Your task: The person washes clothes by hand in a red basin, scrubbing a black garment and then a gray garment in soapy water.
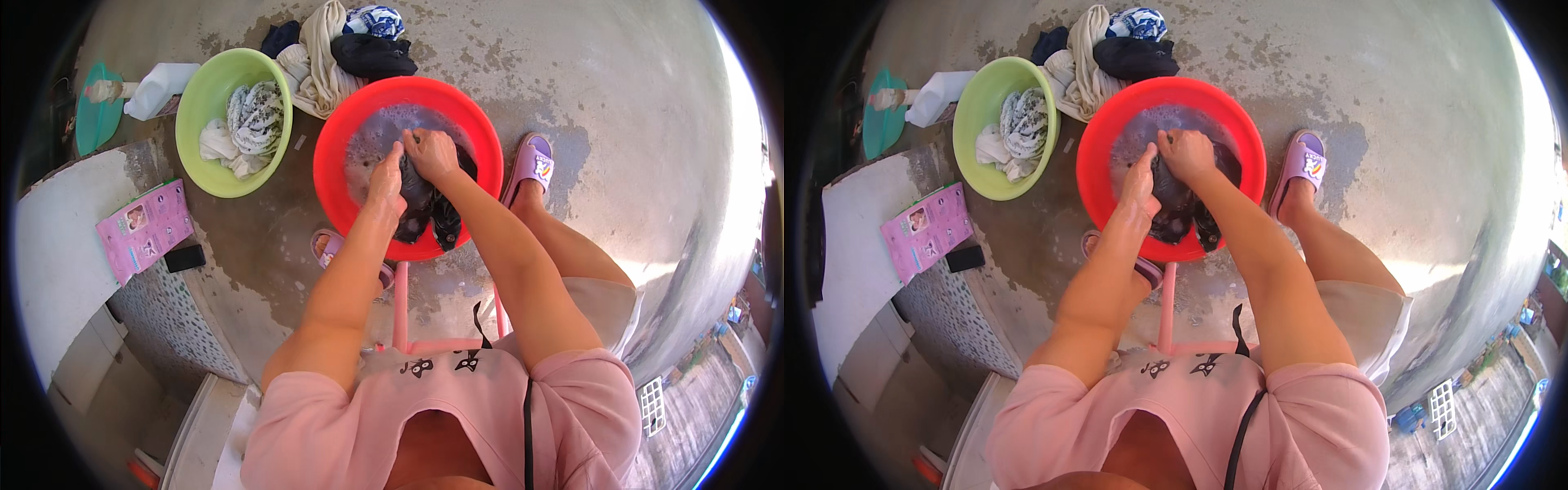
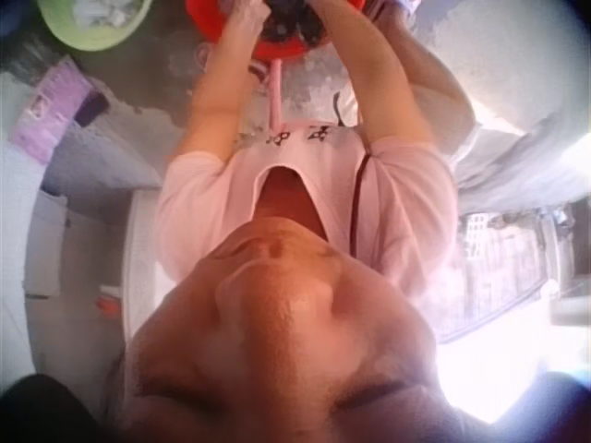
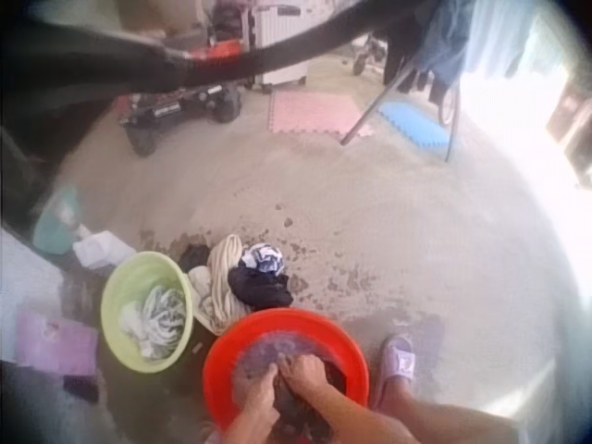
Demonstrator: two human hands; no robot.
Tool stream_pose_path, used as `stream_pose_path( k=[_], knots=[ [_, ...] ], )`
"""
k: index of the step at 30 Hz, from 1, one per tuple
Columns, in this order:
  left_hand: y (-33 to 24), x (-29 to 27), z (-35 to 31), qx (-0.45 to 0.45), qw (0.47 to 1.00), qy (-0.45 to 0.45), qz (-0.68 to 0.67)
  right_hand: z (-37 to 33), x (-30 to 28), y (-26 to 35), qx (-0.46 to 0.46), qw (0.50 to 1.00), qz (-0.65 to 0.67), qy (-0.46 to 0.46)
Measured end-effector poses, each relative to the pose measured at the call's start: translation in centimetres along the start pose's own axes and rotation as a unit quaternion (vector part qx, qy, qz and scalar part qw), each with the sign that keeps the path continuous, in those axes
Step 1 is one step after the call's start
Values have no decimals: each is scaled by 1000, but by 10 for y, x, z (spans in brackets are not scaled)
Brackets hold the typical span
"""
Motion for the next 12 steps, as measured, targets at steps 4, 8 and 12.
stream_pose_path(
  k=[4, 8, 12],
  knots=[
    [-83, 29, -62, 111, 976, 76, 173, -1, -103, 51, -14, 991, 62, -114],
    [-139, 59, -145, 173, 938, 216, 210, -45, -176, 66, 8, 978, 125, -168],
    [-114, 1, -143, 151, 840, 274, 444, -109, -168, 60, -67, 975, 162, -135]
  ],
)
Point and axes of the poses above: each hand's wrist, its own z-axis towards the middle knuckle, its own x-axis out of the palm, y = z × x, the point moved 7 cm from there along z, towards the middle knuckle, and after that the axes turned 6 degrees about -x, right-handed, at the moved point
